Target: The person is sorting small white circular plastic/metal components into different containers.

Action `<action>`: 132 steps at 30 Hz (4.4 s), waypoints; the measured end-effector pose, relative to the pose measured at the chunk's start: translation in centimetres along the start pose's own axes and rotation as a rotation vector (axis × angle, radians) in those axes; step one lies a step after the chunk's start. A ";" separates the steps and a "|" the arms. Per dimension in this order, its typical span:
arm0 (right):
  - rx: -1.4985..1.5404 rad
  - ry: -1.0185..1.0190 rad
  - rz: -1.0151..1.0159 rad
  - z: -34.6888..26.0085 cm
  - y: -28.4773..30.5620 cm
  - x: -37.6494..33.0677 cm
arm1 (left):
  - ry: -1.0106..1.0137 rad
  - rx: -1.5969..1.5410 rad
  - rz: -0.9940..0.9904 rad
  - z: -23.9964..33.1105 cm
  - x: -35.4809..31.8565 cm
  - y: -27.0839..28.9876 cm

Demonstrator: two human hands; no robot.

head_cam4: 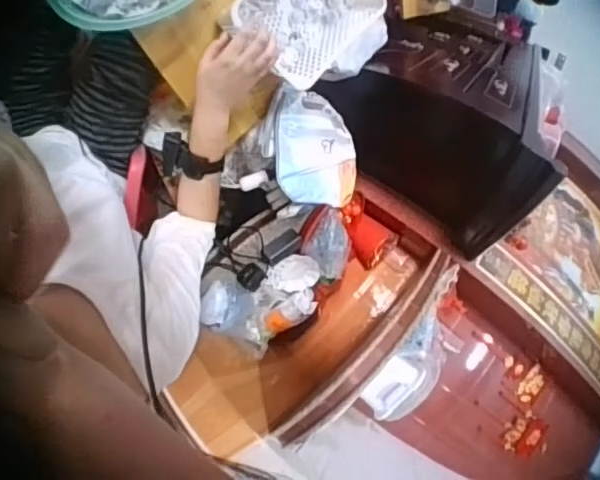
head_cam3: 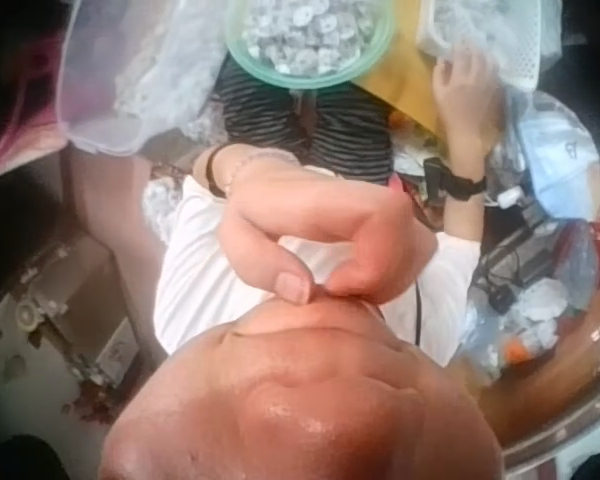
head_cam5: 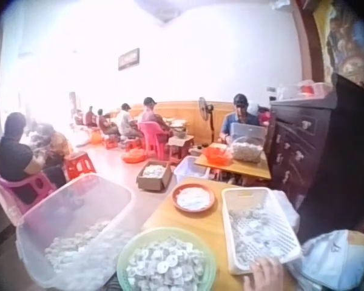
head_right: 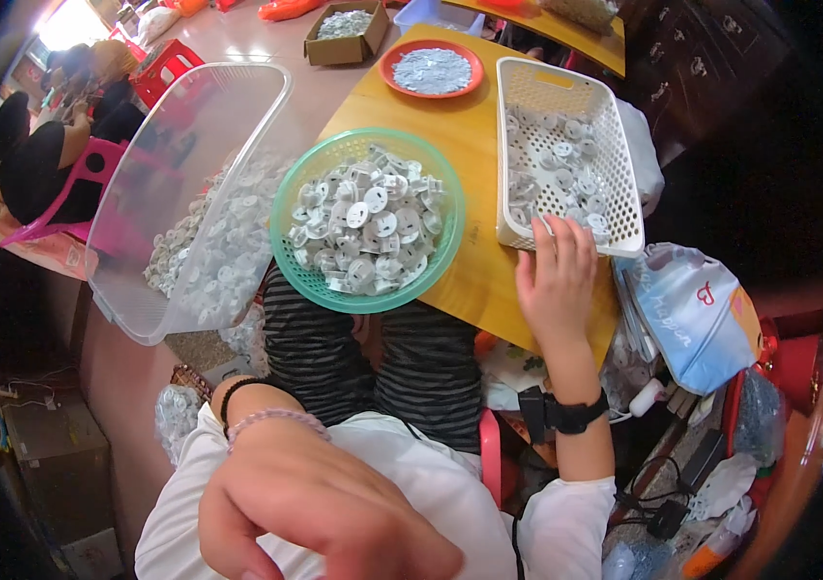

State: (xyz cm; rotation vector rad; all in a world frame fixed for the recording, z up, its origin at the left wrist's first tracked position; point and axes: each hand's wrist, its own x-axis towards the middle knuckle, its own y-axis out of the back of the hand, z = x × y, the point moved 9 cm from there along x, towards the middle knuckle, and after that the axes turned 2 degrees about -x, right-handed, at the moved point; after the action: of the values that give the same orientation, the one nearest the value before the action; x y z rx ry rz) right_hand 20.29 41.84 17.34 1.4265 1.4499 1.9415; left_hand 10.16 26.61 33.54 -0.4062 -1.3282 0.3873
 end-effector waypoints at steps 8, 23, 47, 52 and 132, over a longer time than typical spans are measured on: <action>0.007 -0.096 -0.040 1.5 -2.9 1.3 | 0.282 -0.380 0.075 -2.6 -0.7 -2.0; 0.041 -0.051 0.150 1.1 -0.3 1.0 | 0.277 -0.362 0.047 -3.1 -0.3 -3.3; 0.157 -0.007 0.138 0.2 5.1 0.1 | 0.760 1.409 1.537 15.3 -21.1 17.2; 0.109 0.017 0.196 -0.2 9.9 0.2 | 0.634 1.363 1.366 15.2 -22.4 21.1; 0.178 0.331 0.112 -9.8 15.9 -1.1 | 0.447 0.843 0.690 6.7 -9.1 9.7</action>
State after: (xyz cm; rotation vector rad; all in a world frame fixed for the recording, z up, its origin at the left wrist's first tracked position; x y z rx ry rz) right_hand 17.03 29.04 30.61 1.3286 1.7586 2.2519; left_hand 1.41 30.98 22.25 -0.1983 -0.4698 1.2898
